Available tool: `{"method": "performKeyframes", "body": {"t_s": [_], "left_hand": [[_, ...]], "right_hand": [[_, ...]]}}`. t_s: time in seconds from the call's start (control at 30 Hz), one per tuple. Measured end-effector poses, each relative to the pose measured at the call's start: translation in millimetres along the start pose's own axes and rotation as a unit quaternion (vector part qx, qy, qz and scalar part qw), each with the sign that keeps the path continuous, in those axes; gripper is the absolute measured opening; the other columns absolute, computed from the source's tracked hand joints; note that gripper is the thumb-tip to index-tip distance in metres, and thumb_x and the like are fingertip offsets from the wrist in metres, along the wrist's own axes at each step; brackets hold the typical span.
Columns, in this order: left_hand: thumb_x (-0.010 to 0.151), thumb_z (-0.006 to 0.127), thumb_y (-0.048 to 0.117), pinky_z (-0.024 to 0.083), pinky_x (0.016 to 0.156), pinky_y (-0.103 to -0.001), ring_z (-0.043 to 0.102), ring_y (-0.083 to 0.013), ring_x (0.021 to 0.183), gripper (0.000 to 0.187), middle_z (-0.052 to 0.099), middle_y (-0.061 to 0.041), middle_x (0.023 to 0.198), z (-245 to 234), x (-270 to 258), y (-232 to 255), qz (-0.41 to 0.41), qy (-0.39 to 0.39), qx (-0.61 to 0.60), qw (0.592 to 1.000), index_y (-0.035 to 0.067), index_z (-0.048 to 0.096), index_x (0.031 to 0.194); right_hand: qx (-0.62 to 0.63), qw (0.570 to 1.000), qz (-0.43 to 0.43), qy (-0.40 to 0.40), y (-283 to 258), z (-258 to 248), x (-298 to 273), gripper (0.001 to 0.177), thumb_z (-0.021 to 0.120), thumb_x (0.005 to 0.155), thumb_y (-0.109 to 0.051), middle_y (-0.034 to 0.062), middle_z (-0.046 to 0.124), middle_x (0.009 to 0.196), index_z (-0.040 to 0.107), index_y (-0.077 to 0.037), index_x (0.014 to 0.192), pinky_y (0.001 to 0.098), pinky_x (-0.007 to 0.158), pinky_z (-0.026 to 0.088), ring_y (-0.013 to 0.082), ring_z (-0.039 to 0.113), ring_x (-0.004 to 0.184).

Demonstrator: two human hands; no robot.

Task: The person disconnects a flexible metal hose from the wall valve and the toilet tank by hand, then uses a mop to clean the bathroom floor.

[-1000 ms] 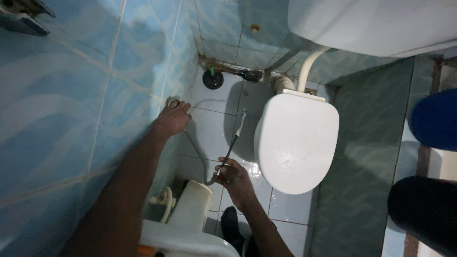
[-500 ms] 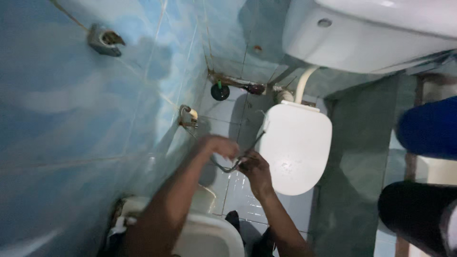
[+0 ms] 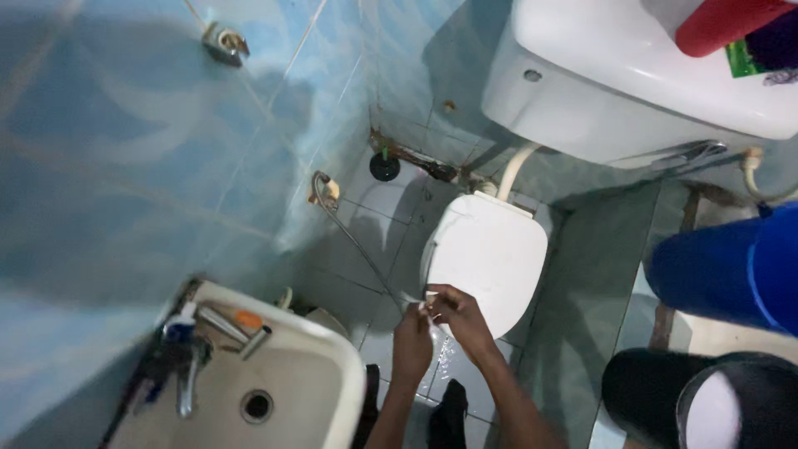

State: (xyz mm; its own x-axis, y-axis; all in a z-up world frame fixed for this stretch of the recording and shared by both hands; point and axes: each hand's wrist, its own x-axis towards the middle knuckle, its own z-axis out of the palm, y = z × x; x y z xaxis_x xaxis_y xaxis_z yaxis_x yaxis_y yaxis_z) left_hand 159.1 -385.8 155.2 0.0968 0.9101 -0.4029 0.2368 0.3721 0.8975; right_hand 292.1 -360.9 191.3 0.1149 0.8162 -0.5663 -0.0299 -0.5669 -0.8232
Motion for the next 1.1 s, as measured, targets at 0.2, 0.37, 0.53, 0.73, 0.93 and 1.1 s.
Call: {"method": "performKeyframes", "body": {"t_s": [0.2,0.37,0.53,0.73,0.93,1.1], "left_hand": [[0.105,0.044,0.027,0.053,0.079,-0.043,0.067,-0.0302,0.09,0.032,0.071,-0.022,0.106,-7.7,-22.3,-30.9,-0.025,0.098,-0.012,0.995,0.002,0.062,0.116],[0.107,0.045,0.032,0.051,0.086,-0.042,0.064,-0.0331,0.097,0.037,0.068,-0.022,0.107,-31.5,-21.4,-60.8,-0.096,0.098,-0.012,0.99,0.002,0.063,0.12],[0.103,0.045,0.038,0.052,0.089,-0.038,0.071,-0.026,0.096,0.043,0.076,-0.013,0.106,-41.2,8.6,-109.4,-0.008,0.151,0.014,0.988,0.007,0.068,0.122],[0.104,0.04,0.043,0.051,0.071,-0.046,0.062,-0.0328,0.07,0.047,0.066,-0.021,0.083,-61.3,74.8,-177.1,-0.036,0.148,0.082,0.985,0.013,0.068,0.127],[0.105,0.039,0.05,0.041,0.057,-0.03,0.048,-0.012,0.061,0.056,0.055,-0.002,0.072,-67.7,119.9,-261.5,0.067,0.134,0.007,0.989,0.003,0.065,0.123],[0.102,0.043,0.047,0.033,0.051,-0.031,0.039,-0.0115,0.055,0.055,0.043,-0.001,0.066,-49.6,118.3,-285.7,0.074,0.167,-0.118,0.976,0.004,0.066,0.129]], "right_hand": [[-0.053,0.993,0.013,-0.102,54.4,-17.8,28.7,0.032,0.055,0.103,-0.015,0.0084,0.071,0.093,0.067,-0.001,0.128,0.0308,0.074,0.059,0.0147,0.068,0.082],[-0.114,0.988,-0.006,-0.1,60.4,-1.2,67.8,0.027,0.055,0.101,-0.014,0.0061,0.071,0.091,0.067,-0.002,0.122,0.0312,0.069,0.061,0.0137,0.068,0.075],[-0.219,0.966,-0.133,-0.041,87.6,45.9,168.0,0.021,0.061,0.096,-0.018,0.0077,0.066,0.075,0.073,-0.003,0.107,0.0344,0.059,0.05,0.0152,0.058,0.064],[-0.197,0.889,-0.395,0.123,162.0,133.0,340.3,0.016,0.069,0.094,-0.014,0.0122,0.061,0.071,0.065,-0.001,0.087,0.0385,0.065,0.052,0.0239,0.061,0.064],[-0.065,0.891,-0.445,0.051,203.8,189.3,405.2,0.026,0.071,0.083,-0.01,0.0142,0.067,0.079,0.065,-0.003,0.108,0.0384,0.065,0.052,0.0247,0.067,0.071],[-0.163,0.867,-0.454,0.122,225.6,206.6,441.0,0.011,0.063,0.097,-0.007,0.0196,0.058,0.072,0.066,0.002,0.104,0.0443,0.066,0.051,0.0323,0.059,0.064]]}}
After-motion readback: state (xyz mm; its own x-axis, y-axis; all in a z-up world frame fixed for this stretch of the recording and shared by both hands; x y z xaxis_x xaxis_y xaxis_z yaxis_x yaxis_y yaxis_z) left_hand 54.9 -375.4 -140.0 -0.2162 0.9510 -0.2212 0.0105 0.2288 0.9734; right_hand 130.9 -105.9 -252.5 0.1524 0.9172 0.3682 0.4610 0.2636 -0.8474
